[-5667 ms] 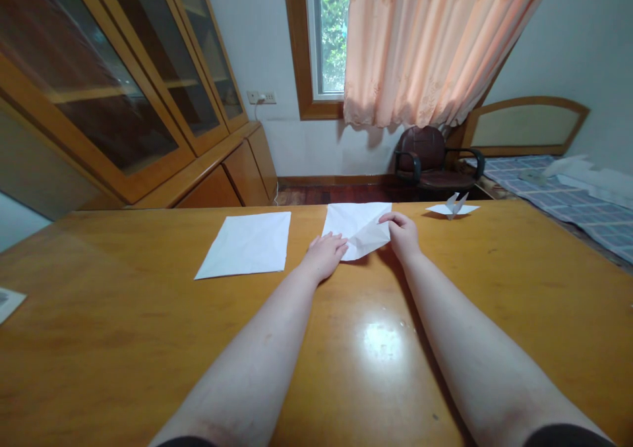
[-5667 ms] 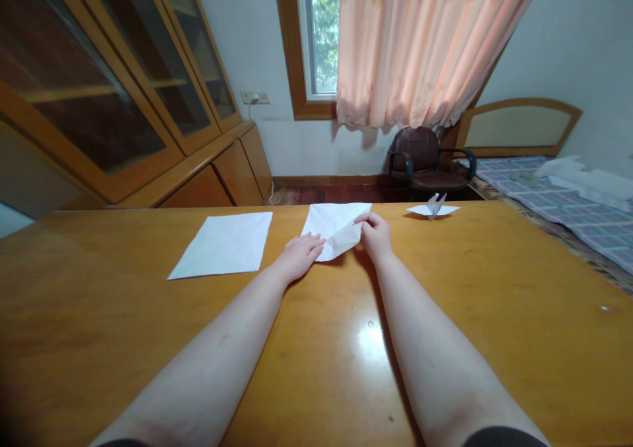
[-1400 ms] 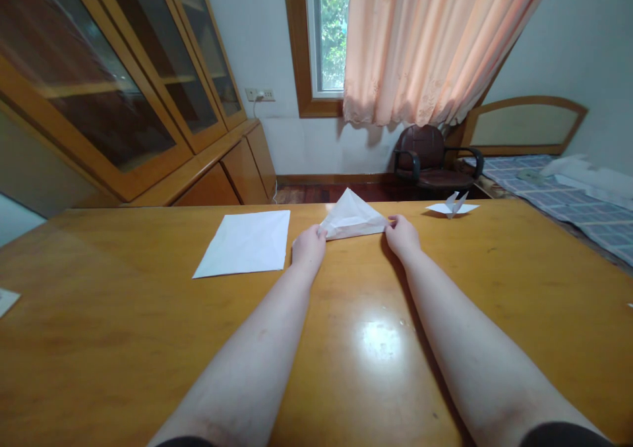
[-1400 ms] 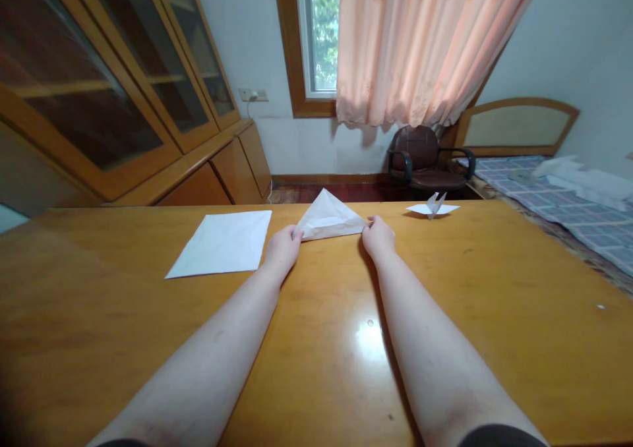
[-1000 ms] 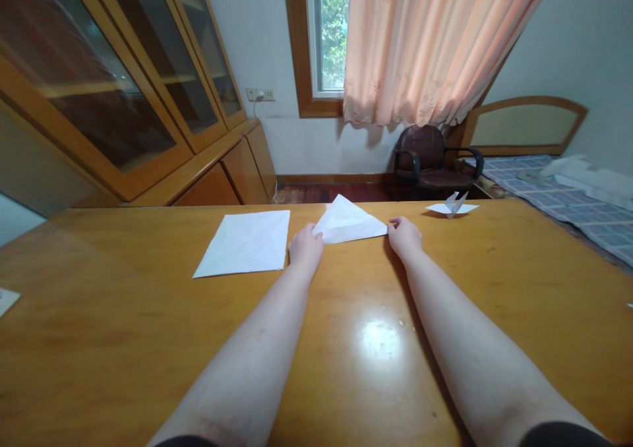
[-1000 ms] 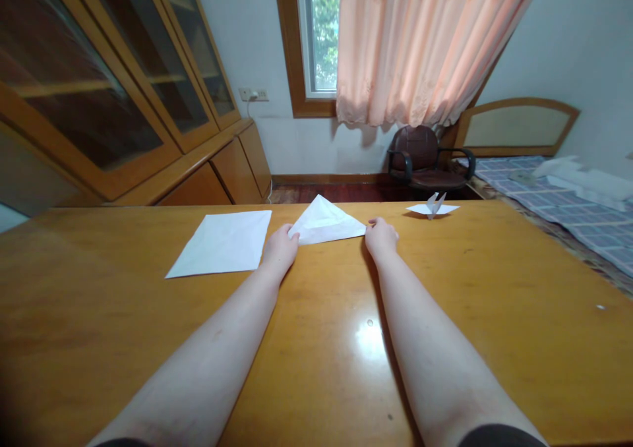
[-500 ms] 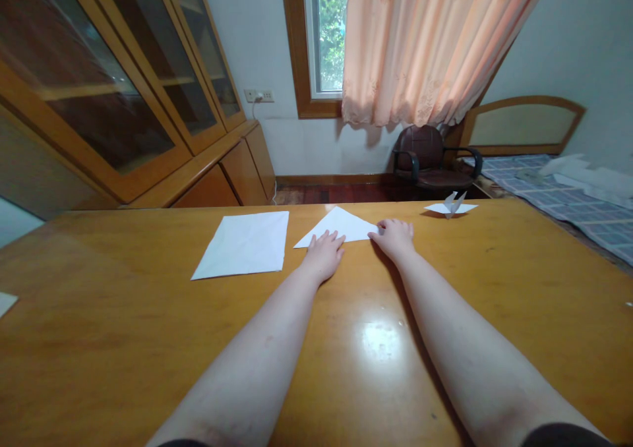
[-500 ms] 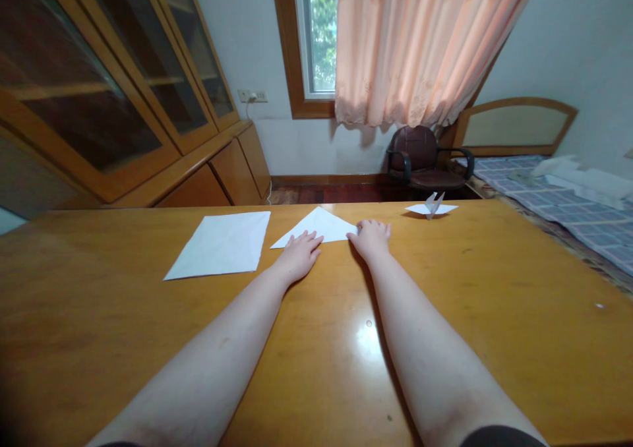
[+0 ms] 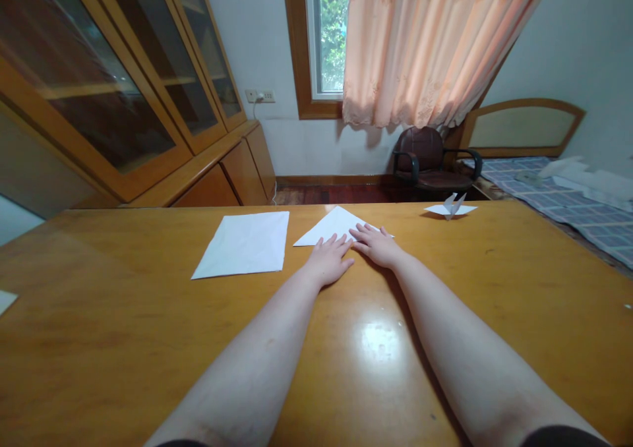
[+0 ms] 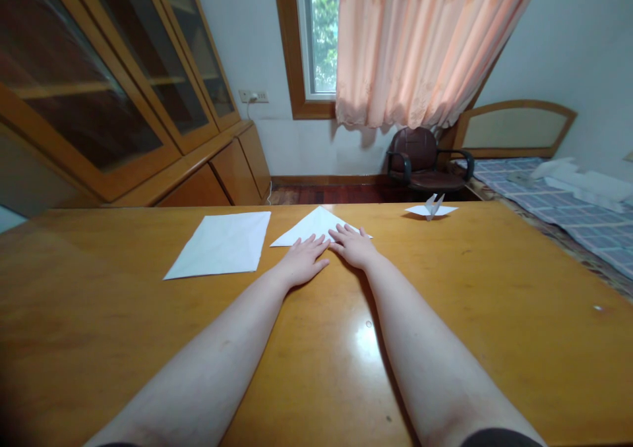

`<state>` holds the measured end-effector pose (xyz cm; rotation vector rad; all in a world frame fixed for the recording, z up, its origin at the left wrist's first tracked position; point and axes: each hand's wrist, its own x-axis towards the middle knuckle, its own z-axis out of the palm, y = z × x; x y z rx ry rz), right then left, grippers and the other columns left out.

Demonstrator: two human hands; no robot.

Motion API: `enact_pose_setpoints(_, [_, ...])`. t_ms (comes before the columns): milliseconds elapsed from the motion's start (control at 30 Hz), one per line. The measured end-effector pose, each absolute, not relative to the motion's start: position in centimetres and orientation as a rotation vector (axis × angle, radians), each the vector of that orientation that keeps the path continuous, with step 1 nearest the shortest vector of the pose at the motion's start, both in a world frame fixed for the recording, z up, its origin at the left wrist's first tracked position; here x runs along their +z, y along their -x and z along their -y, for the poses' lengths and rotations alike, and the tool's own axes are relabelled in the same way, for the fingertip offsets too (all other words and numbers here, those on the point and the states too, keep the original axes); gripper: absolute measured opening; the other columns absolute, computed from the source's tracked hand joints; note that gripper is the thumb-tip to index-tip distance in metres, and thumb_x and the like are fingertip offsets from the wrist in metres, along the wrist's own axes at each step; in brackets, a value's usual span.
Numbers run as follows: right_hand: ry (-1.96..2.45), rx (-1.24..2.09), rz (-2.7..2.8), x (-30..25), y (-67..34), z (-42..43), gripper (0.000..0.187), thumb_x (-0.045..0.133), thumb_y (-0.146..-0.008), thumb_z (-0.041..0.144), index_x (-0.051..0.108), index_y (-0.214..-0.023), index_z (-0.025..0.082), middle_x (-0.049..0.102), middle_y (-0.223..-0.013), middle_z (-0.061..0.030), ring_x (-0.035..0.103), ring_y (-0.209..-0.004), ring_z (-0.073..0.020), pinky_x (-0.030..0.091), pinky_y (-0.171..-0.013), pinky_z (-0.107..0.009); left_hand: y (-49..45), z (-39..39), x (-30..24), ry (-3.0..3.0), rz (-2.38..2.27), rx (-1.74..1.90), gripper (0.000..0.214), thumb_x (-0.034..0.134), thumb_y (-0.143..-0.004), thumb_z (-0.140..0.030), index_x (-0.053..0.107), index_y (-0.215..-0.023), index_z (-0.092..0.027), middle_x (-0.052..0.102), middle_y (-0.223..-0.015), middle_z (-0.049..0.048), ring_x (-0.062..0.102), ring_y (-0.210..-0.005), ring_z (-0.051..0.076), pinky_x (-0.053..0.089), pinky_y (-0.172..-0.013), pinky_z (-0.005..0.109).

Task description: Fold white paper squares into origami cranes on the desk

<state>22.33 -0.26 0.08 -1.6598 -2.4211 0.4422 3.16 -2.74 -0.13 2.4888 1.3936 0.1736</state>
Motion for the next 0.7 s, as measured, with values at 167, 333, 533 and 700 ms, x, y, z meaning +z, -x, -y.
enact_pose_setpoints(167, [1.829,0.440,2.364,0.07,-22.07,0.42,0.059,0.030,-0.091,0.057,0.030,-0.144,0.031,0.021,-0.154,-0.0071,0.018,-0.141,-0.0275,0.008,-0.109,-0.060,-3.02,2.85,0.02,-2.431,-1.506,0.157,0.063,0.033,-0.086,-0.062,0.028,-0.144,-0.035,0.019,-0.155,0.0029,0.013,-0.143,0.028,0.008,-0.113,0.054])
enact_pose_setpoints(333, [1.956,0.457,2.297,0.20,-22.14,0.42,0.062,0.032,-0.090,0.058,0.026,-0.145,0.029,0.018,-0.154,-0.0080,0.015,-0.142,-0.0283,0.005,-0.108,-0.062,-3.13,2.94,0.19,-2.365,-1.588,0.113,0.071,0.030,-0.085,-0.065,0.024,-0.146,-0.030,0.015,-0.155,0.0044,0.010,-0.143,0.028,0.009,-0.113,0.055])
enact_pose_setpoints(533, [2.055,0.479,2.291,0.57,-22.00,0.47,0.067,0.029,-0.089,0.060,0.019,-0.147,0.027,0.012,-0.156,-0.0070,0.010,-0.143,-0.0269,0.004,-0.108,-0.062,-3.23,2.67,-0.25,-2.214,-1.890,0.082,0.080,0.023,-0.084,-0.067,0.018,-0.148,-0.019,0.011,-0.155,0.0098,0.008,-0.143,0.030,0.010,-0.113,0.054])
enact_pose_setpoints(700, [2.079,0.468,2.277,0.40,-22.06,0.35,0.070,0.027,-0.089,0.060,0.016,-0.148,0.025,0.011,-0.156,-0.0067,0.009,-0.143,-0.0256,0.002,-0.109,-0.062,-2.77,2.14,-0.50,-2.028,-2.170,0.083,0.085,0.022,-0.083,-0.064,0.020,-0.147,-0.007,0.013,-0.154,0.0171,0.008,-0.143,0.030,0.012,-0.114,0.052])
